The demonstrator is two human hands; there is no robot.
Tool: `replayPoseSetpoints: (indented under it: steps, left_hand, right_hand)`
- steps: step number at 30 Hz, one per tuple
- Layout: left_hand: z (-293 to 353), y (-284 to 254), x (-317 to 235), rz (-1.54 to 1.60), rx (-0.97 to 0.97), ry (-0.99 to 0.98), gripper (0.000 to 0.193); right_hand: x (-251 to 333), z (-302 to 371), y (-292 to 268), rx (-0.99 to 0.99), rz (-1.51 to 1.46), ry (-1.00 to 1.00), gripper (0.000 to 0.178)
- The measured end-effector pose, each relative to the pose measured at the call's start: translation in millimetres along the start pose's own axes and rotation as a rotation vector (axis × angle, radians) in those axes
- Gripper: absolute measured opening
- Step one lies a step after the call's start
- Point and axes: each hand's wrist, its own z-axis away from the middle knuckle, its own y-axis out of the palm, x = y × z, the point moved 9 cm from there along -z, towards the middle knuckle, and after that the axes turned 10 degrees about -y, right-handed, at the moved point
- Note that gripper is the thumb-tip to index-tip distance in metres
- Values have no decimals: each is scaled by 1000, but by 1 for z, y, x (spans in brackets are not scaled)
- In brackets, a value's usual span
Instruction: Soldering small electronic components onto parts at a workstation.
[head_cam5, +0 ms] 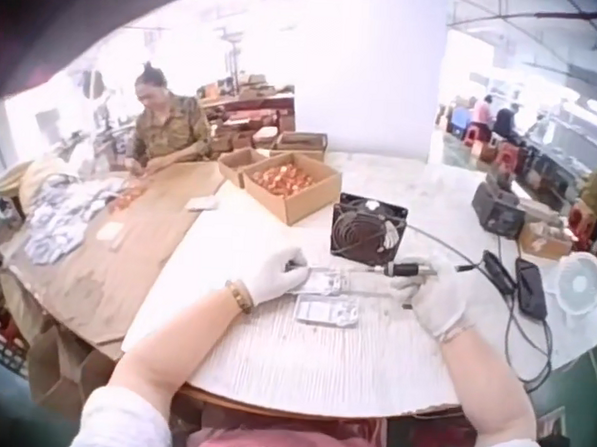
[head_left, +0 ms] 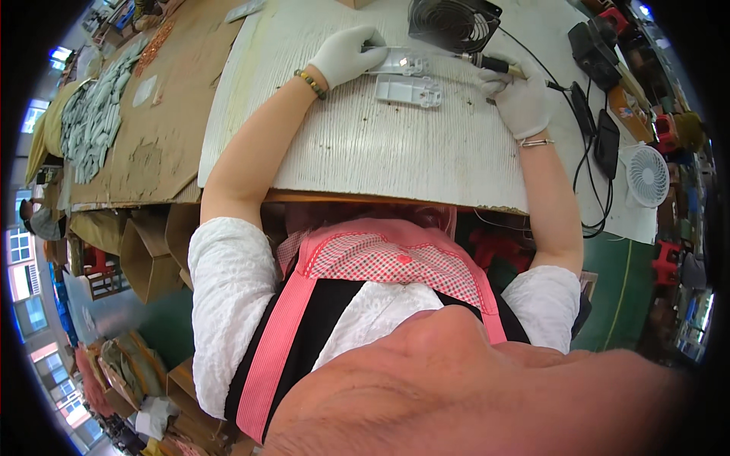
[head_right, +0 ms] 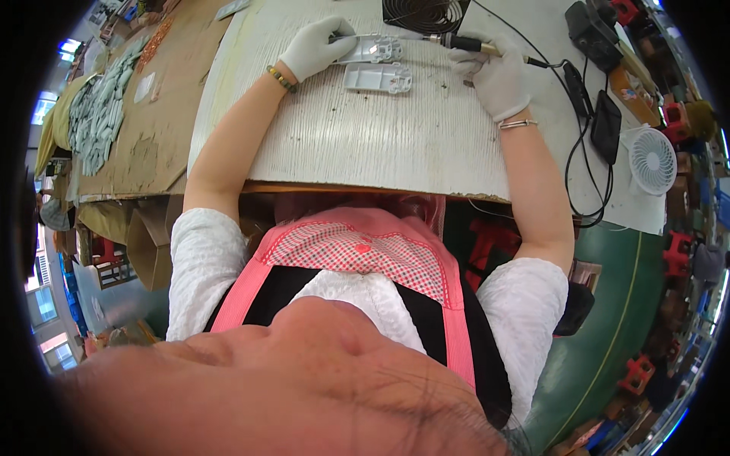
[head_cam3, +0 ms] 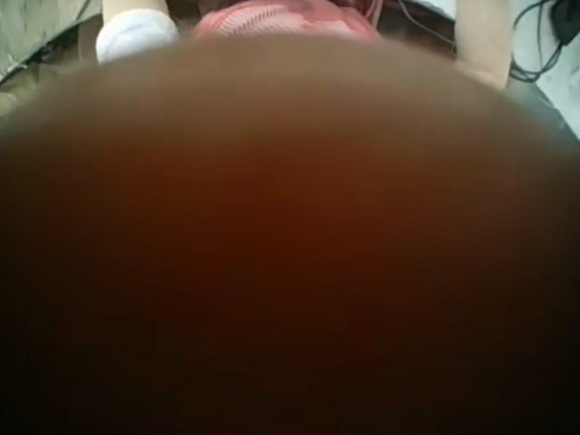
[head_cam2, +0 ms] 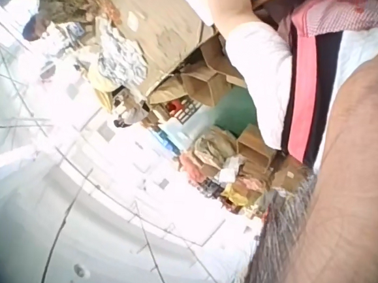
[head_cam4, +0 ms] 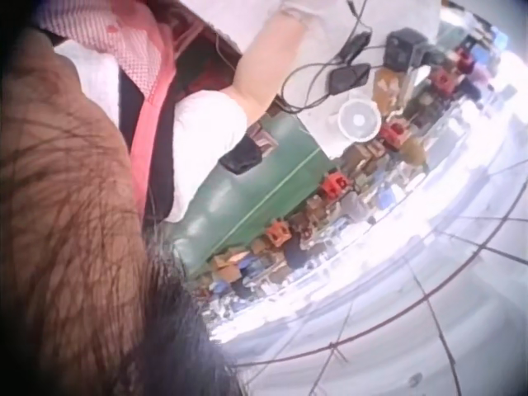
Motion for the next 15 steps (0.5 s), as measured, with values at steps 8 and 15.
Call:
replayPoseSetpoints:
  steps: [8, 15]
  left_hand:
    - [8, -12, -16, 116, 62, -69, 18]
    - [11, -14, -37, 158, 73, -127, 17]
  right_hand:
    - [38, 1, 11, -14, 134, 45, 25]
    - [38, 9, -1, -152, -329, 214, 30]
